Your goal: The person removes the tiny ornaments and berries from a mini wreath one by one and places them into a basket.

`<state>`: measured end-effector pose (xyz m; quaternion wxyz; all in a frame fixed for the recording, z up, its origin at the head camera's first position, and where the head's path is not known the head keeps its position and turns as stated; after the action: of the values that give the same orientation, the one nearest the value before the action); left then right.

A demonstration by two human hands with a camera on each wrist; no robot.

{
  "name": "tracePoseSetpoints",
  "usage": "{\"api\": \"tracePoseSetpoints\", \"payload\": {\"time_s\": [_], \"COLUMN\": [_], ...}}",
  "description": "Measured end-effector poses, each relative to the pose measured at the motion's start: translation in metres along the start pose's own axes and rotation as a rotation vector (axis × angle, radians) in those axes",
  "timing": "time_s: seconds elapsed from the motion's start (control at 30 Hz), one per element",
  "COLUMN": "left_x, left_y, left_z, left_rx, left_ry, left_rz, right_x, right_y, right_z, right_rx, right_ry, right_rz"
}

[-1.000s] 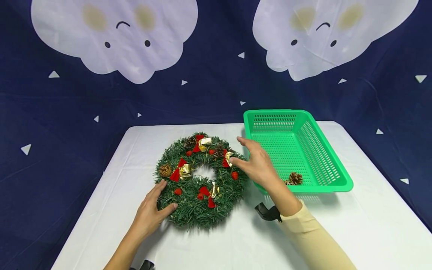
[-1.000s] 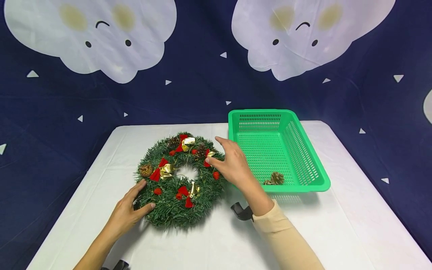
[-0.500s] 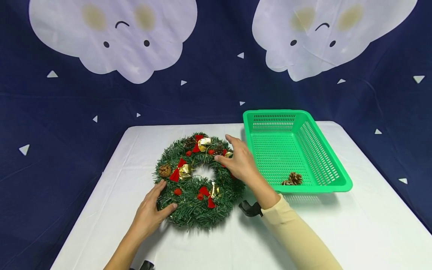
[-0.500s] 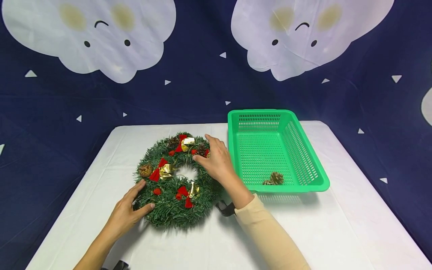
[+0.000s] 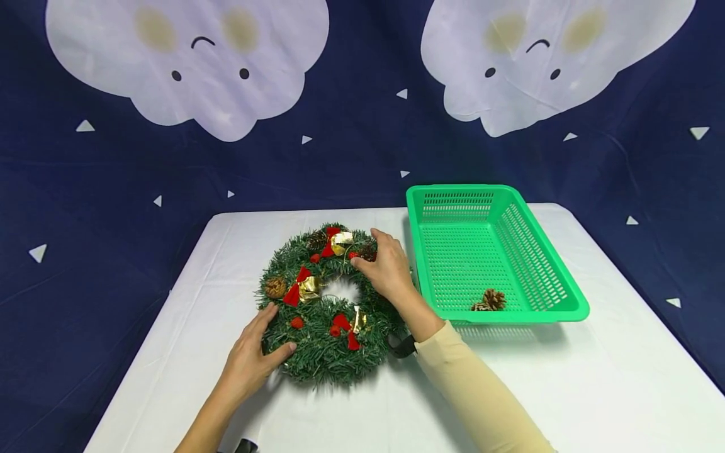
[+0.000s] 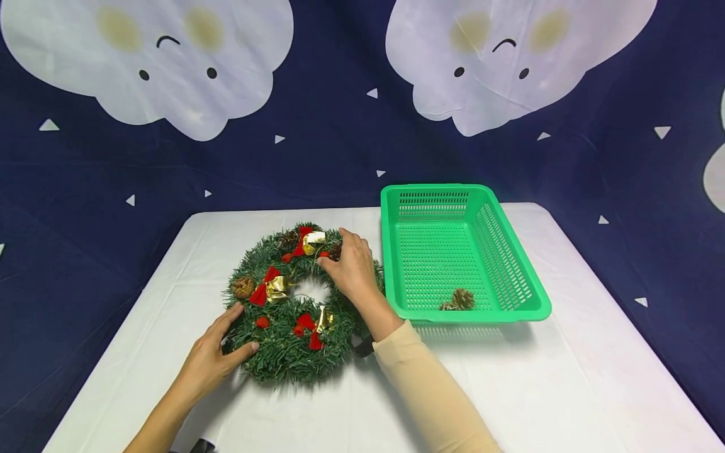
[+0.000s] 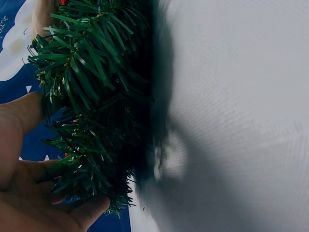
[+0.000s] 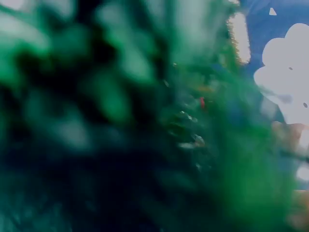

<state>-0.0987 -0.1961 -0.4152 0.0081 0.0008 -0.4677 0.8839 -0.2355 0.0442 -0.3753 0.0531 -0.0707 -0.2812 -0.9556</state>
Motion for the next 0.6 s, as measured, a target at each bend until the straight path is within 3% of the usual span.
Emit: {"api": "tracePoseSetpoints", "payload": {"time_s": [0.6], "left_x": [0.0], "left_y": [0.0], "left_z": [-0.001], "left_rx": [-0.002], "left_ry": [-0.005], "left_rz": [-0.002], "right_x": [0.005], "right_y": [-0.011], "right_z": [-0.023], "right_rx": [-0.002], "right_ry": [-0.042], "right_rz": [-0.057]}}
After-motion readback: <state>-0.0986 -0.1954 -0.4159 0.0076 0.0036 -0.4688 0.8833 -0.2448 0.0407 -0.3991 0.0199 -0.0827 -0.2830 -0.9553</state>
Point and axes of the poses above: each hand's wrist, its own x-axis towards the middle knuckle, its own z-axis out of the back of the hand, y = z × x, the point moved 3 cm from there along x, towards the middle knuckle, and after that the axes turned 13 degrees about -x, right-handed, at the moved point
